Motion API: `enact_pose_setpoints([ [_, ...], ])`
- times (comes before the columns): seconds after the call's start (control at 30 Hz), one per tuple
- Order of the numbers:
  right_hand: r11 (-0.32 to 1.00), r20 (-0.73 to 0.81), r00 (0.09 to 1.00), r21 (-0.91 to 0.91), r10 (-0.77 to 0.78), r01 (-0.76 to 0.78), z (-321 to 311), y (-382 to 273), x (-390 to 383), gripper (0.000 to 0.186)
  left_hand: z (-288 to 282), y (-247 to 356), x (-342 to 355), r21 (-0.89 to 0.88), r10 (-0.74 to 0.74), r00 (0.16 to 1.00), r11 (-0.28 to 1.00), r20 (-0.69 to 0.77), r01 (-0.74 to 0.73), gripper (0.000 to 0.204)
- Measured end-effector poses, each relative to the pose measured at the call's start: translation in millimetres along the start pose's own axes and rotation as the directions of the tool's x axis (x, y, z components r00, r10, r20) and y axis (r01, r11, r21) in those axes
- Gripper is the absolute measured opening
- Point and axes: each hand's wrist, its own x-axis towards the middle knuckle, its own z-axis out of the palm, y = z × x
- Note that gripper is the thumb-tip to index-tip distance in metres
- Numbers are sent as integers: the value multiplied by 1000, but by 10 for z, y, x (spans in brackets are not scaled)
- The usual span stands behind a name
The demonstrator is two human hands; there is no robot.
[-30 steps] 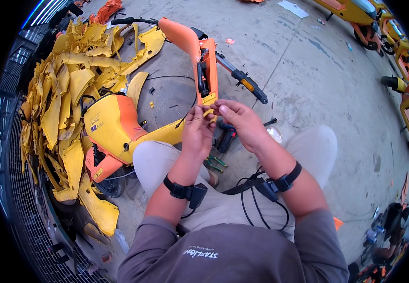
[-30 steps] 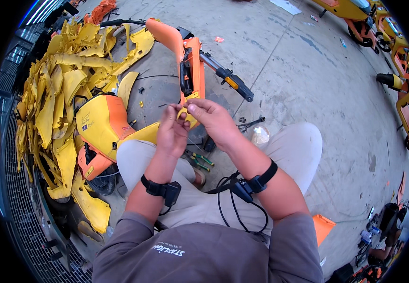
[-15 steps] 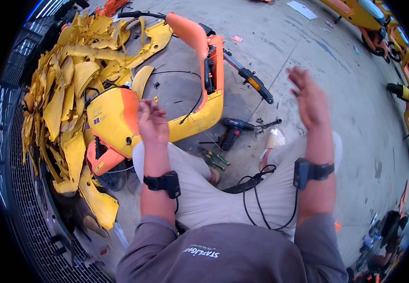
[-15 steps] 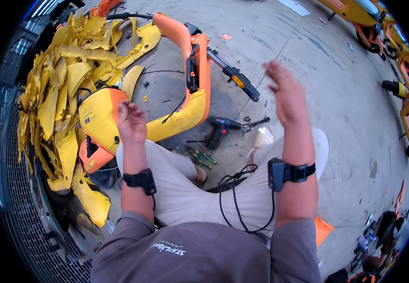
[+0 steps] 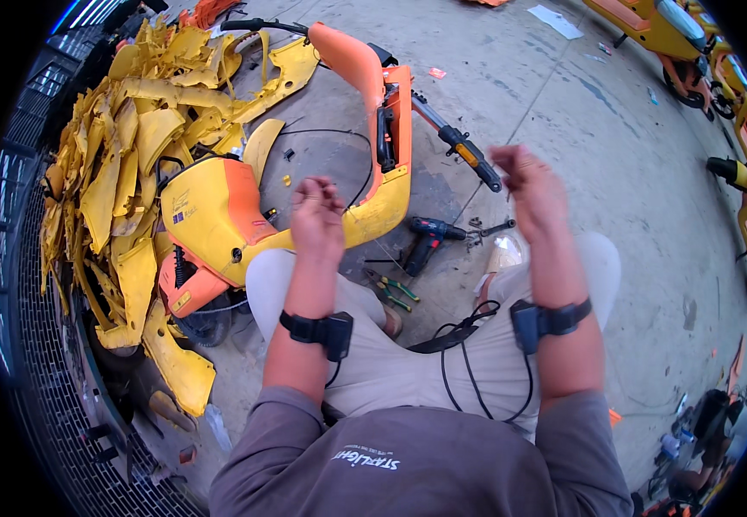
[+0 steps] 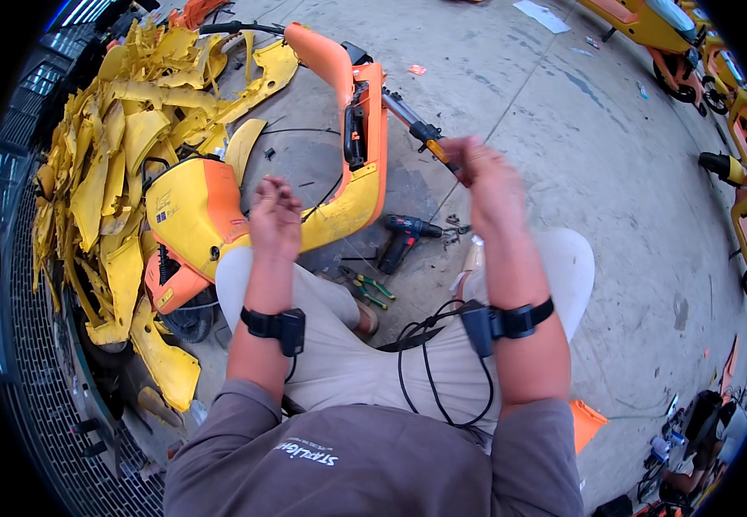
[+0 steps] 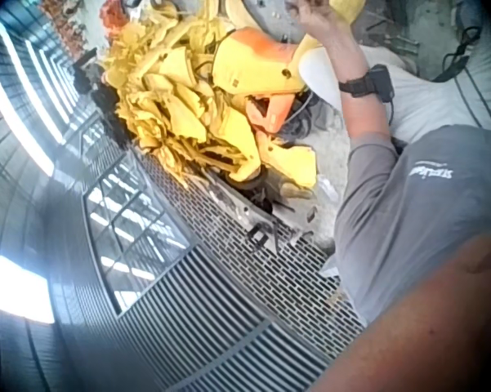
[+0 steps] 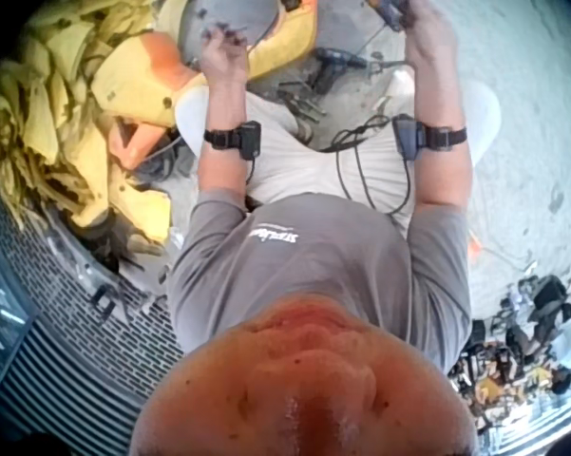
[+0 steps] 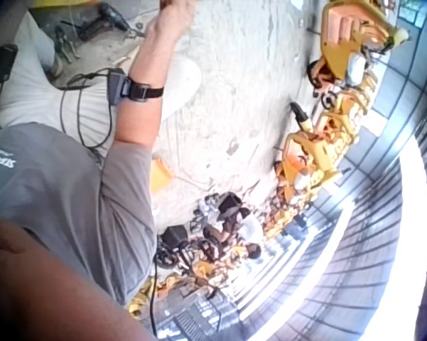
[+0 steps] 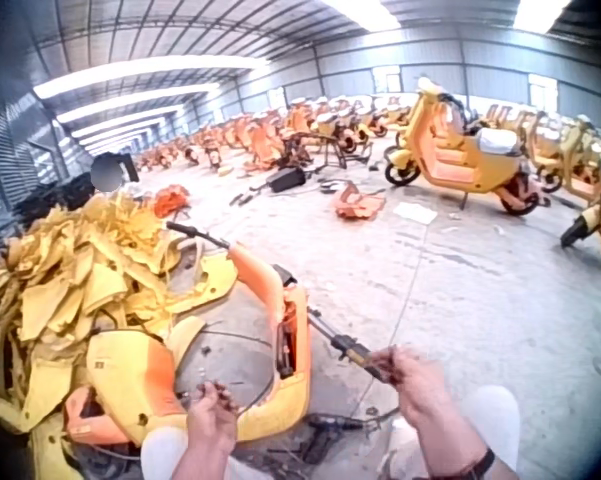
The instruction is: The person works on the internal wiring and chassis of a yellow motorcycle frame. They use their hands to pull wires through the frame, connect small electrical components, and use a screwdriver to secure parts in place while sitting on the workshop floor.
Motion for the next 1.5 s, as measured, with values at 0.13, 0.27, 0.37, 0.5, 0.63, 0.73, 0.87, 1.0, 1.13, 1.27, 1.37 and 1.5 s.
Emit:
enact_pose_setpoints([
  [0.13,973,-184,983,229,6,37,-505,-300,111,27,-432,522,208,-67,128,992,990,18,-126,6],
  [0.27,962,-300,952,271,53,32,-717,-455,60,24,-703,865,278,-145,206,960,961,-189,-234,7],
  [0.37,943,-363,931,320,30,95,-835,-548,36,24,-792,979,319,-163,224,935,947,-274,-275,9],
  [0.5,908,-476,880,372,5,195,-995,-643,38,25,-816,1009,350,-208,208,922,936,-326,-284,12],
  [0.63,876,-565,824,373,-46,305,-1084,-677,34,25,-880,1014,366,-211,198,935,941,-293,-265,15],
  [0.73,834,-595,798,387,-99,392,-1140,-717,60,25,-924,1028,378,-156,249,935,943,-252,-293,15],
  [0.87,940,-299,921,157,-248,304,-816,-715,-57,28,-269,910,116,115,311,940,948,-138,-297,18],
  [1.0,951,59,997,-309,52,-31,36,-440,-215,29,427,360,-200,577,-15,974,807,227,-122,26],
  [1.13,956,285,952,-293,113,-25,335,-139,-286,31,788,-104,-444,706,-218,925,705,312,-71,25],
  [1.27,973,342,925,-208,168,-100,362,-149,-245,30,772,-259,-472,778,-238,901,610,361,-150,23],
  [1.37,940,320,921,-322,222,-115,311,-247,-203,31,779,-283,-407,794,-115,872,483,475,-368,21],
  [1.5,952,282,952,-304,119,-29,310,-222,-182,31,756,-308,-293,764,-13,826,388,564,-515,20],
])
